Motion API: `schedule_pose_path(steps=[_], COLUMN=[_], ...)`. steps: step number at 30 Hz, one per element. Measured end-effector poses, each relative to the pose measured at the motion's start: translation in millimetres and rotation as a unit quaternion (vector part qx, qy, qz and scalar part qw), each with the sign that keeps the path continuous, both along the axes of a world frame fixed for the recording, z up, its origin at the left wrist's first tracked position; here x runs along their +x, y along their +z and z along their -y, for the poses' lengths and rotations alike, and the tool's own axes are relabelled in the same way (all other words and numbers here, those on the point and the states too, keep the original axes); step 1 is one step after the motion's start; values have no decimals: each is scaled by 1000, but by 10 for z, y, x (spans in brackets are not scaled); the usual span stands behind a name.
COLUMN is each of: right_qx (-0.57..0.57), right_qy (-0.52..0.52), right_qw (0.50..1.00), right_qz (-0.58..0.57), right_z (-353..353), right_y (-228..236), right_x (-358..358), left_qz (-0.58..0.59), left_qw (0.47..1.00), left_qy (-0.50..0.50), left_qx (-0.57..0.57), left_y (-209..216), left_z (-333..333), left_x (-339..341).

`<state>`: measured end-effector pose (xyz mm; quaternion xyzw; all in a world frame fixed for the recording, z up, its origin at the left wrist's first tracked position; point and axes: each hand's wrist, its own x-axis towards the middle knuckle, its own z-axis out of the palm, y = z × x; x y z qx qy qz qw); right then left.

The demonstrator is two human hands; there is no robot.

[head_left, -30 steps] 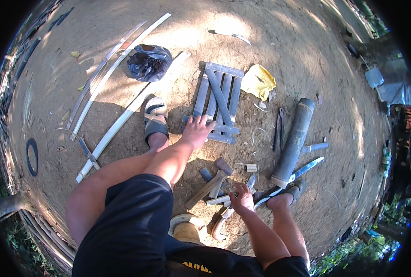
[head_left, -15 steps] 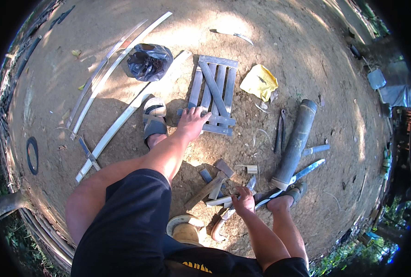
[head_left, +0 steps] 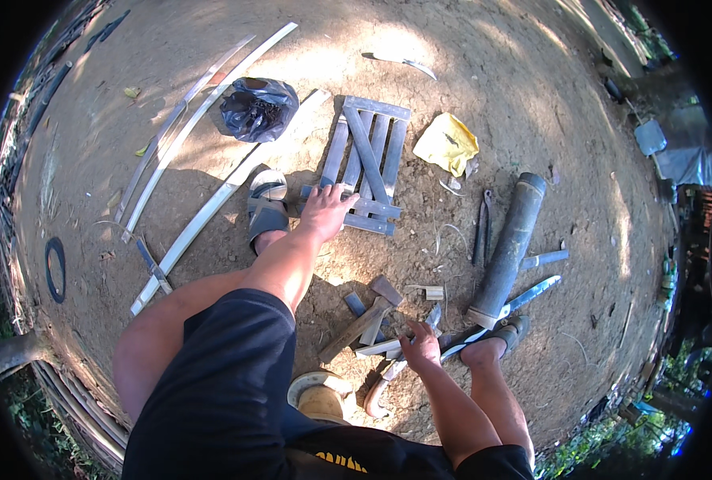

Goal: The person constructs a small wooden object by hand, using a saw to cut bamboo, marking wood with a pencil, and using a small axe to secure wooden slats together.

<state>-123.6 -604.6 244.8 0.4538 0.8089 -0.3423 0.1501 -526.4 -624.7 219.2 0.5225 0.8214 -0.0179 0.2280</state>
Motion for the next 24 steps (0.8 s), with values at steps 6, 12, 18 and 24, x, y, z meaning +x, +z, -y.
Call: schedule_pose_path(steps=[6, 12, 18, 24], right_qx=[-12, -47, -27, 27], right_qy=[14, 43, 201, 92], right_qw=[1000, 995, 971, 994], right_qz=[18, 73, 123, 54], right_z=[76, -94, -790, -1501], right_y=[170, 690, 1852, 3622], right_x=[34, 284, 234, 631], left_qz=[-2, 5, 139, 13], left_qw=[999, 995, 976, 982], left_qy=[27, 40, 141, 102], left_qx=[-28, -86, -86, 157], left_y=[120, 769, 2033, 3884], left_z=[106, -29, 97, 441], left_x=[56, 105, -1061, -844])
